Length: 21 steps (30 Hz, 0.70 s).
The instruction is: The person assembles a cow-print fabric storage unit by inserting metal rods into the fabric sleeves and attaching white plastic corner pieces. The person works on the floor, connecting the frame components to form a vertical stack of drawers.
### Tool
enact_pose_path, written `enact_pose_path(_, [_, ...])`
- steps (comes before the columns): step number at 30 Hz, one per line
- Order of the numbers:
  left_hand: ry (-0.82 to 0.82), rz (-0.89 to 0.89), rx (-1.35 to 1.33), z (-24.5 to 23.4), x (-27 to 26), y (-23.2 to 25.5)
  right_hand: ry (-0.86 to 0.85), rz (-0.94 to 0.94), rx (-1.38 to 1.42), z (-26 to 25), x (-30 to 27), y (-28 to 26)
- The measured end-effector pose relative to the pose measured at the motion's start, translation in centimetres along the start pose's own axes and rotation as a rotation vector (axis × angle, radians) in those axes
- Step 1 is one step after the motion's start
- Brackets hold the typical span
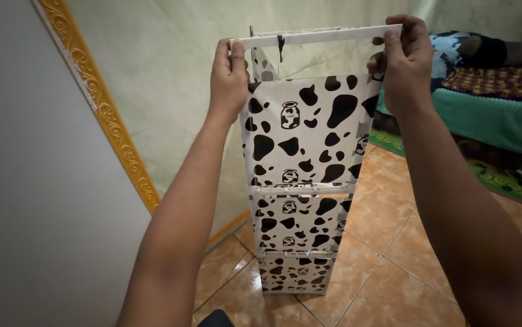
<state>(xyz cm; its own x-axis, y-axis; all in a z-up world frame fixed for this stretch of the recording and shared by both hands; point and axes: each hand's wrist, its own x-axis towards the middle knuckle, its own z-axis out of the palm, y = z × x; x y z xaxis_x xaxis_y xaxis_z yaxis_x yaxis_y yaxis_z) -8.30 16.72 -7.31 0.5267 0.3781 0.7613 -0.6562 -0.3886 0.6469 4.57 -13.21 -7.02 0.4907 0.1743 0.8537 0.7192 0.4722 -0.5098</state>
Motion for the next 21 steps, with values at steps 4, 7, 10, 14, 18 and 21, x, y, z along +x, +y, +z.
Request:
enact_pose_path(4, [0.033,0.002,0.042,0.8,-0.5,0.9,0.04,0.128,0.12,-0.9,-0.1,-0.1])
enact_pose_path(7, [0.065,0.012,0.036,1.3,-0.2,1.1,0.033,0.165,0.148,-1.2,0.3,0.0])
enact_pose_path(10, [0.118,0.036,0.136,1.4,0.2,0.7,0.039,0.168,0.13,-1.3,0.8,0.2])
enact_pose_path(14, [0.008,-0.007,-0.007,0.8,0.9,0.3,0.133,0.25,0.118,-1.3,1.5,0.2])
enact_pose_path(18, [-0.016,-0.027,-0.101,0.4,2.3,0.5,0.114,0.303,0.061,-1.6,2.4,0.3])
enact_pose_path(21, [-0.01,0.01,-0.073,0.5,3.7,1.2,0.077,0.273,0.069,-2.0,3.2,0.6])
